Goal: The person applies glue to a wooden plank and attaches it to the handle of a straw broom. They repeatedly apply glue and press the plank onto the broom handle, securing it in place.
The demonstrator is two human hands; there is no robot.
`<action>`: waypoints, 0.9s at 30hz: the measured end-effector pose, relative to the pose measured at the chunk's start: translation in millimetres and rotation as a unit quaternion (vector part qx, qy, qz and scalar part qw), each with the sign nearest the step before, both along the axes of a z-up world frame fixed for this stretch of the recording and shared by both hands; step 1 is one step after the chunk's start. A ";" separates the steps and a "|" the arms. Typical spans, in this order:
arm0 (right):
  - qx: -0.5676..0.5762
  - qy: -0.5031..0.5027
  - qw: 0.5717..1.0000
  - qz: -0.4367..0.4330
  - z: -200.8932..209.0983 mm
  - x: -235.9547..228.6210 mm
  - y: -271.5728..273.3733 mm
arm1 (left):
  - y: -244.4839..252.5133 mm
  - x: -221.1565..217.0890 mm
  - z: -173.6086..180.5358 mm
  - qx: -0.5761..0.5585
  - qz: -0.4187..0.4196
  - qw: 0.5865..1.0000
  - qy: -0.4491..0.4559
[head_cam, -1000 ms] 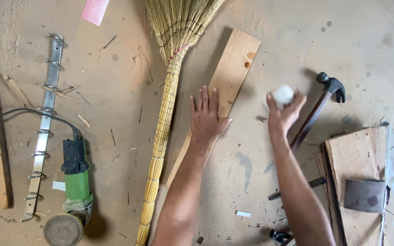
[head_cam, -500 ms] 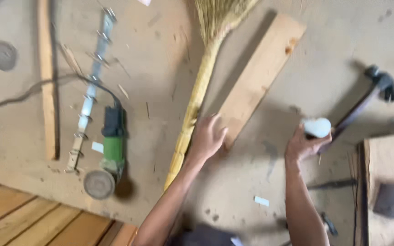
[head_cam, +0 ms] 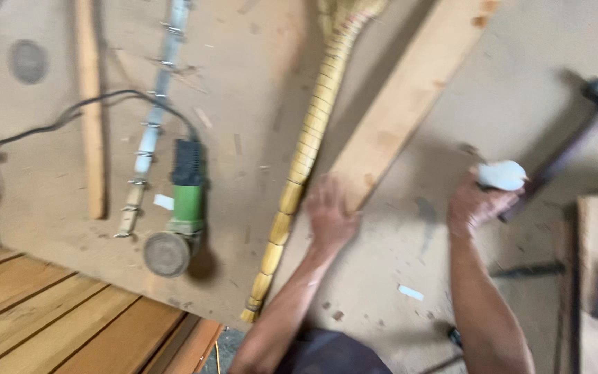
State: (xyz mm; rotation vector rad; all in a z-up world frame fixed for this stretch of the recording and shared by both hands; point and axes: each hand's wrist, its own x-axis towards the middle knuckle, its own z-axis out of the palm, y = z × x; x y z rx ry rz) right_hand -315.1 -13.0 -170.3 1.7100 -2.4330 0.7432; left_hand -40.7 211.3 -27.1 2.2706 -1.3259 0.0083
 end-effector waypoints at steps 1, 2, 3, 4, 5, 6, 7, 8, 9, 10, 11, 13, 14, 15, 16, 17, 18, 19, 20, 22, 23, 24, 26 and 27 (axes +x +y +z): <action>0.006 -0.010 1.000 0.003 3.9 -1.0 1.8 | -13.1 1.6 4.2 0.034 -0.007 0.999 0.022; 0.011 -0.021 1.000 0.007 7.1 -2.3 2.5 | -27.1 3.5 7.9 0.067 -0.014 0.997 0.045; 0.010 -0.028 0.999 0.015 15.3 2.3 6.3 | -35.2 7.5 18.3 0.065 -0.006 0.997 0.038; 0.041 -0.053 0.998 0.018 23.4 6.4 9.4 | -44.1 11.3 28.9 0.100 -0.002 0.993 0.068; 0.073 -0.074 0.994 0.020 33.3 7.9 12.7 | -54.1 14.4 40.2 0.133 0.000 0.986 0.100; 0.071 -0.080 0.994 0.026 41.1 12.1 12.9 | -56.0 18.9 40.4 0.131 0.006 0.987 0.095; 0.096 -0.082 0.991 0.043 49.4 13.8 14.9 | -57.5 22.3 40.8 0.154 -0.019 0.982 0.109; 0.121 -0.084 0.987 0.060 57.3 15.2 16.0 | -59.9 25.5 40.8 0.177 -0.044 0.976 0.123; 0.118 -0.087 0.987 0.064 60.7 17.6 16.7 | -60.9 41.7 47.3 0.173 -0.041 0.977 0.120; 0.097 -0.097 0.988 0.065 63.4 19.5 16.4 | -62.5 57.3 53.2 0.022 -0.061 0.993 0.103; 0.077 -0.107 0.989 0.062 66.0 18.2 19.0 | -63.8 71.4 58.5 -0.129 -0.085 0.985 0.082; 0.062 -0.089 0.992 0.068 45.6 10.7 14.9 | -96.4 137.5 76.8 -0.205 0.094 0.874 0.429; 0.050 -0.069 0.994 0.074 34.8 5.3 15.4 | -112.3 169.4 85.0 -0.245 0.256 0.615 0.704; 0.051 -0.070 0.994 0.071 48.6 12.5 16.4 | -118.6 203.5 55.7 -0.242 0.256 0.616 0.705; 0.085 -0.097 0.990 0.055 62.2 19.9 17.3 | -125.1 237.8 26.2 -0.141 0.176 0.890 0.396; 0.119 -0.123 0.985 0.038 76.6 26.1 17.8 | -132.2 271.0 -3.4 -0.019 0.060 0.998 0.013; 0.119 -0.122 0.985 0.036 71.8 25.4 18.3 | -140.4 288.6 -11.2 -0.018 0.057 0.998 0.013; 0.084 -0.101 0.990 0.060 67.8 22.2 18.8 | -149.4 304.0 -20.4 -0.050 0.008 0.999 -0.003; 0.049 -0.078 0.992 0.085 63.8 19.1 19.3 | -158.5 319.2 -29.6 -0.081 -0.041 0.996 -0.020; 0.066 -0.077 0.992 0.068 60.3 17.9 21.8 | -184.1 331.1 -49.4 -0.100 -0.046 0.994 -0.021; 0.084 -0.078 0.992 0.060 58.0 18.3 20.9 | -193.9 337.6 -59.2 -0.119 -0.041 0.992 -0.025; 0.085 -0.077 0.992 0.060 55.2 14.7 21.7 | -199.9 335.3 -57.4 -0.119 -0.041 0.992 -0.024; 0.018 -0.035 0.993 0.110 50.0 10.0 22.6 | -215.1 332.8 -50.6 -0.157 -0.064 0.986 -0.008; 0.017 -0.035 0.993 0.108 54.1 12.9 22.6 | -220.8 333.2 -50.6 -0.157 -0.067 0.985 -0.007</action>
